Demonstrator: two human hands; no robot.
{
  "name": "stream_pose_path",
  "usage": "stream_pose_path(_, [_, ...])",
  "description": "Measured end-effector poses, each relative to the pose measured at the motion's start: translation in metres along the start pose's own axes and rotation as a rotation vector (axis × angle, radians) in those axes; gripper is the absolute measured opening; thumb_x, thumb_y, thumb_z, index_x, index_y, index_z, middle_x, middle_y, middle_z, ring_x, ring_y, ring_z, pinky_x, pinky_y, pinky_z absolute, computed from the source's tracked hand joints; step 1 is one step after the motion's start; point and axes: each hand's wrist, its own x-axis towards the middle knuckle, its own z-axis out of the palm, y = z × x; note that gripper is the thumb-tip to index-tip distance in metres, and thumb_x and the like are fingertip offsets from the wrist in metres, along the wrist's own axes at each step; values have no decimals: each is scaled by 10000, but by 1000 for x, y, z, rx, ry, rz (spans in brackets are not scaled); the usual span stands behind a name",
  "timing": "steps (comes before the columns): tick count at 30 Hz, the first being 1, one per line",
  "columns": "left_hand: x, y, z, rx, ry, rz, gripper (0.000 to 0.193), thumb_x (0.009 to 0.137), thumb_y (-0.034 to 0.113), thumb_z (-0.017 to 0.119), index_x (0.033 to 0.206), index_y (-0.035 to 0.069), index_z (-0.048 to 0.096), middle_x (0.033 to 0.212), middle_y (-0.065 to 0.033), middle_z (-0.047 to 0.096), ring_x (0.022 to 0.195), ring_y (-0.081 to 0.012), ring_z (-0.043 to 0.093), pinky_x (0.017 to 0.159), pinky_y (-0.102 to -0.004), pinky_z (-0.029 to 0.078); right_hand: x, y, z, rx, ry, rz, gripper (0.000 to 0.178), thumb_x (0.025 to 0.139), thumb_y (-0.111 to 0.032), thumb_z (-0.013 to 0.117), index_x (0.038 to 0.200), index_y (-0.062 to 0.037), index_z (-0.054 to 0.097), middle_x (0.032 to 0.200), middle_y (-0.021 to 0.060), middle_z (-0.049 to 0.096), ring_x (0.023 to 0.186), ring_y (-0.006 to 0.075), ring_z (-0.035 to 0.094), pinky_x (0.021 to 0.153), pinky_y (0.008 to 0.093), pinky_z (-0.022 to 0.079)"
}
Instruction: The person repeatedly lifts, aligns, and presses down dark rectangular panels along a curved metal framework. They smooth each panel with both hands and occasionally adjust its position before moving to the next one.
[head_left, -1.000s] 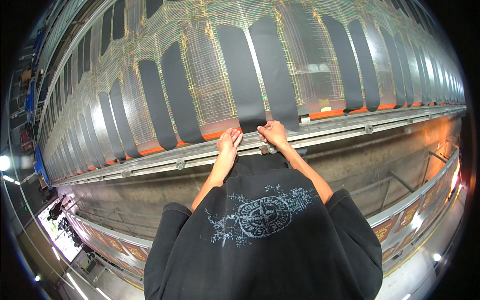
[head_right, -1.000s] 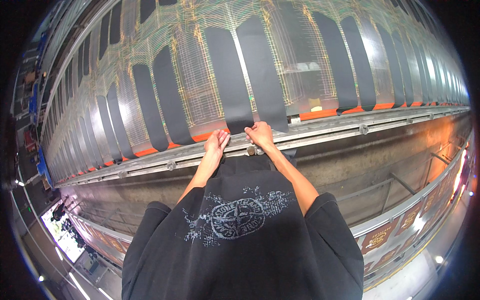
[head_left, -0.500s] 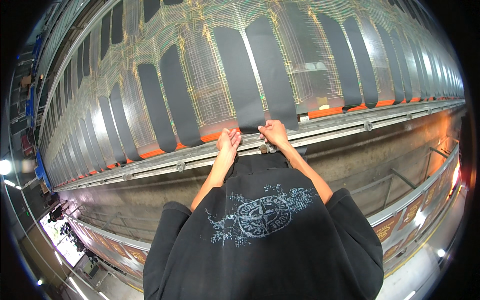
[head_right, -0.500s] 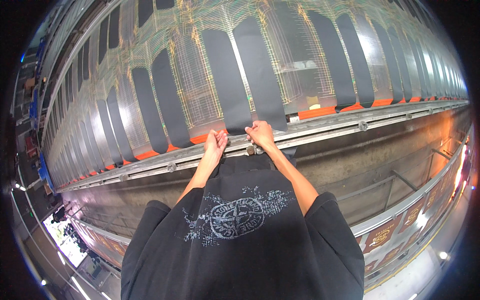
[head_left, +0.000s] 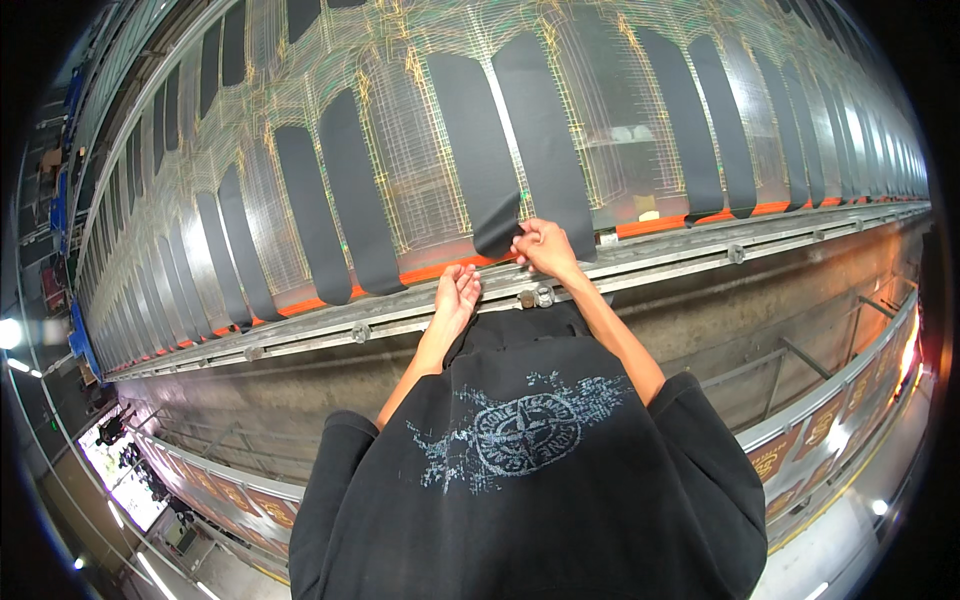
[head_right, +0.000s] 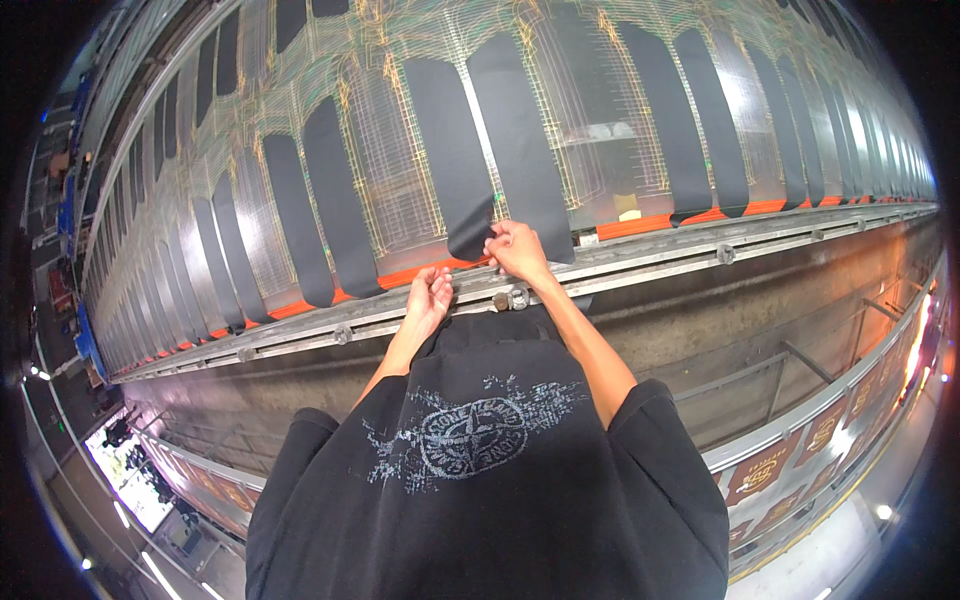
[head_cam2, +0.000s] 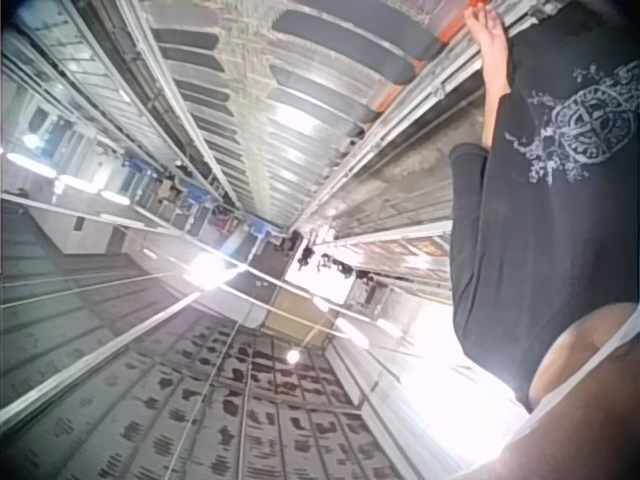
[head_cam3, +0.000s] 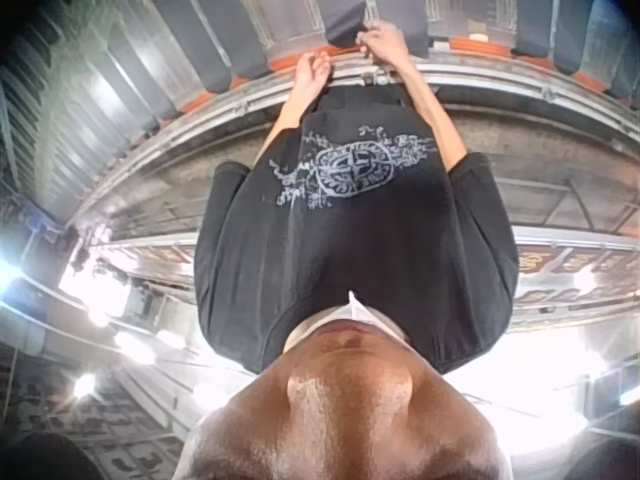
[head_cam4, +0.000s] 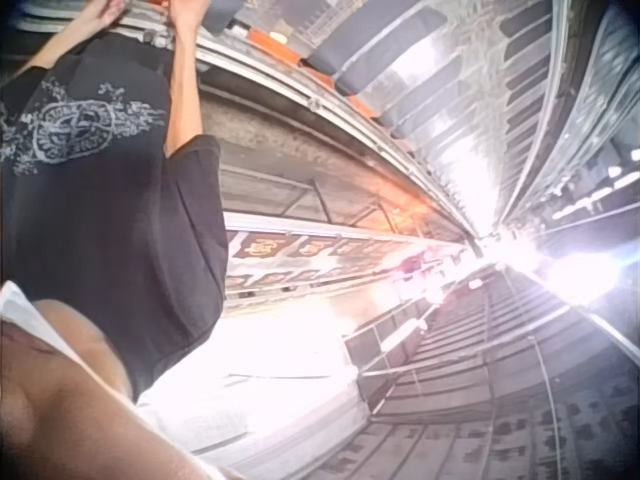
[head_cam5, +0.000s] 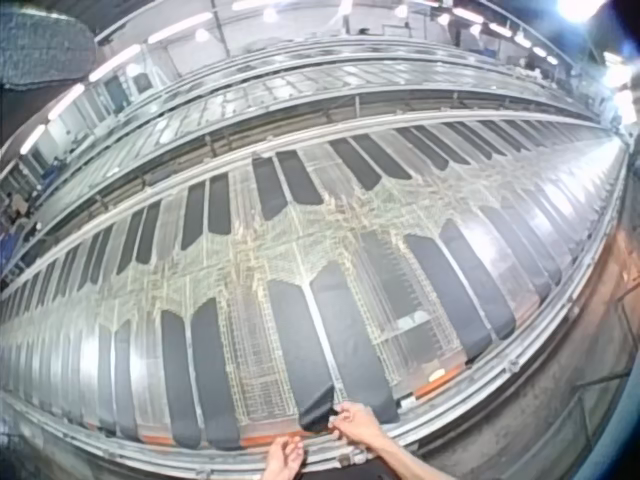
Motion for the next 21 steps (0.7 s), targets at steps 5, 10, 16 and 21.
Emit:
stream_pose_path(5, [-1,4,0,-29,-26,-9,112,996,172,594,1011,65,564,1022,-113,719,829,-204,709,644,-299,626,-14,17,-1,-614,147,-129,344,863,-185,763,1106,30,648,821,215,735,875,440,722,817,505,559])
stream_pose_path(10, [3,0,-2,9,-11,10,124,1006,186,586,1007,64,565,1036,-115,724,855,-210,718,654,-307,627,-43,16,-10,-567,349,-138,403,885,-248,766,1163,-10,598,802,158,727,843,423,723,777,527,548])
stream_pose_path(16, [4,5,1,24,6,-20,124,1039,230,566,1051,108,556,1108,-95,735,929,-213,728,709,-323,622,-46,46,-71,-550,690,-245,479,902,-136,752,1281,11,499,1172,235,633,752,291,717,678,437,549])
stream_pose_path(21, [-2,1,14,-16,-92,-50,166,1039,226,594,1124,82,587,1255,-139,717,1070,-251,730,746,-338,642,-19,50,-92,247,374,39,483,911,-67,751,1312,73,520,1026,153,696,712,170,726,464,278,532])
